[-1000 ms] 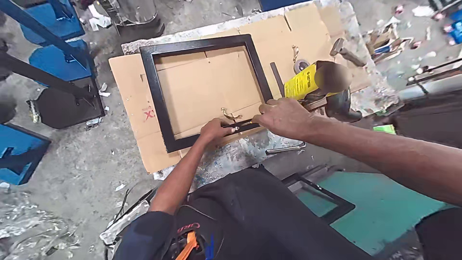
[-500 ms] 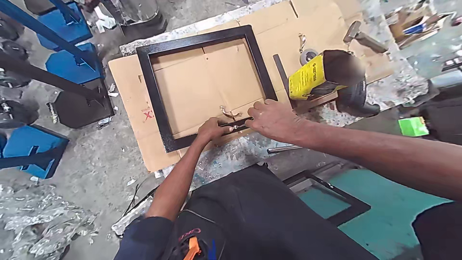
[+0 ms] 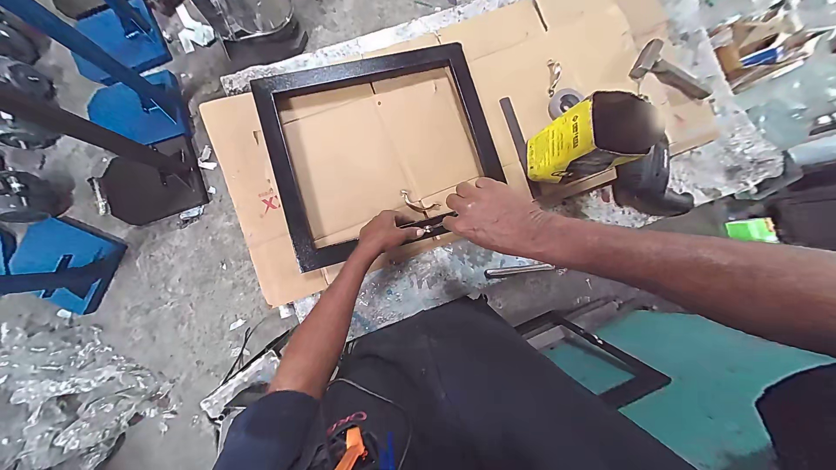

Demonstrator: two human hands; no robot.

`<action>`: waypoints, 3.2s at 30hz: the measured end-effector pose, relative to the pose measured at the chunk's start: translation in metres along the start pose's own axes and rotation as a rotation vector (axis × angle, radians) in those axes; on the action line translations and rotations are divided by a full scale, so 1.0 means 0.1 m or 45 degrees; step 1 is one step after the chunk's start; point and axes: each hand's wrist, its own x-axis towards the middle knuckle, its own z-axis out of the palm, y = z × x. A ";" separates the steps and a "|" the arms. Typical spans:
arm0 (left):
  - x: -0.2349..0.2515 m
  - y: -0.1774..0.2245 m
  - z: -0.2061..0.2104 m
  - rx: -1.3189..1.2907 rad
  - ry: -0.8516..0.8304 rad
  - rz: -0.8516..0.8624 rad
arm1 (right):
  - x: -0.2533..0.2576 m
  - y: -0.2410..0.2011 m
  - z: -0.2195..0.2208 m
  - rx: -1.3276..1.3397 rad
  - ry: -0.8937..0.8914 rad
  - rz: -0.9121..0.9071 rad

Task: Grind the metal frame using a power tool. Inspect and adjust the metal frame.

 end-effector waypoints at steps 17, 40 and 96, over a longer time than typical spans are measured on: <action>0.01 -0.03 0.01 0.011 0.017 0.021 | 0.29 -0.12 -0.25 0.118 -0.435 0.038; -0.07 -0.09 0.07 0.038 0.104 0.033 | 0.32 0.06 -0.18 -0.108 -0.223 -0.345; 0.05 -0.09 -0.07 0.089 0.041 0.127 | 0.44 -0.07 -0.42 0.162 -0.853 0.295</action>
